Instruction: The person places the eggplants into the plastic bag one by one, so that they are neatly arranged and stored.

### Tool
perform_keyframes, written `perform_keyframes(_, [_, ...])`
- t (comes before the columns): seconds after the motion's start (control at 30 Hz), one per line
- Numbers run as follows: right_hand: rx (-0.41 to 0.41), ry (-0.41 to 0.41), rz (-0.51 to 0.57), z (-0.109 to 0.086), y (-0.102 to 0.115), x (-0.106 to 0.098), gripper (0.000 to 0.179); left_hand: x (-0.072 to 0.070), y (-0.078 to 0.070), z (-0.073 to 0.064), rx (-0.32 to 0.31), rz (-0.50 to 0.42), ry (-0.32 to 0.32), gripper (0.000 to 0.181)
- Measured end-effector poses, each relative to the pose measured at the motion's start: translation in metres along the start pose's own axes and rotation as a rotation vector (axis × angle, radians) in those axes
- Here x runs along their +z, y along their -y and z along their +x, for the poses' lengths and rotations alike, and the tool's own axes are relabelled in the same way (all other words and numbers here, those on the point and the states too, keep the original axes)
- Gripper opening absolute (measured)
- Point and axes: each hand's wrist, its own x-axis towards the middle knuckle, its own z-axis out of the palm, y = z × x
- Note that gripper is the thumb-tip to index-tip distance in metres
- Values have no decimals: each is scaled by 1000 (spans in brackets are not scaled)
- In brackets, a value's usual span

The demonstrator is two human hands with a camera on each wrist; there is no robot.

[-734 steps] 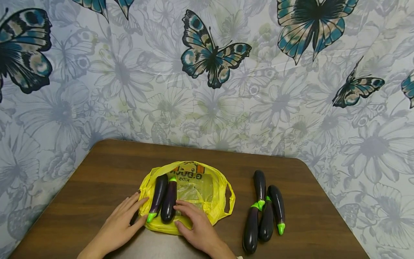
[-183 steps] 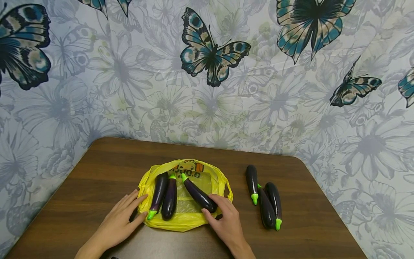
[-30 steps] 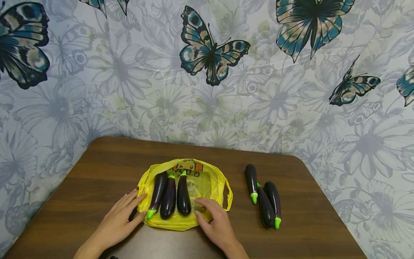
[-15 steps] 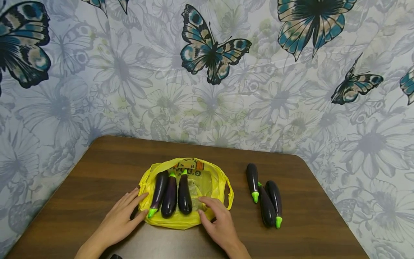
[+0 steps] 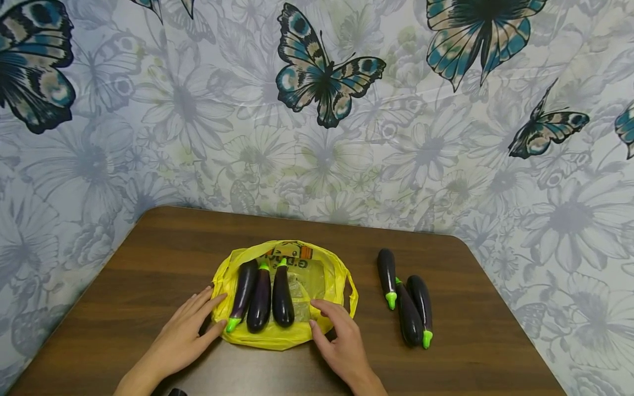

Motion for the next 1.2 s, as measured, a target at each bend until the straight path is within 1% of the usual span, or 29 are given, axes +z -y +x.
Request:
perform_keyframes(0.27, [-29,-14,-16,0,0,-3,44,0,1,-1,7,0,-8,56])
perform_keyframes(0.43, [-4,-21,-39,-2,-1,-9,43,1,1,-1,9,1,-13,55])
perform_keyframes(0.7, [-13,-47,-49,-4,-6,-15,43,1,1,-1,6,-2,-10,56])
perform_keyframes(0.93, [-2,-60,-56,-4,-7,-20,43,0,1,-2,5,-4,-13,55])
perform_keyframes(1.2, [14,-77,-89,-5,-7,-26,38,0,0,-1,4,-2,-9,56])
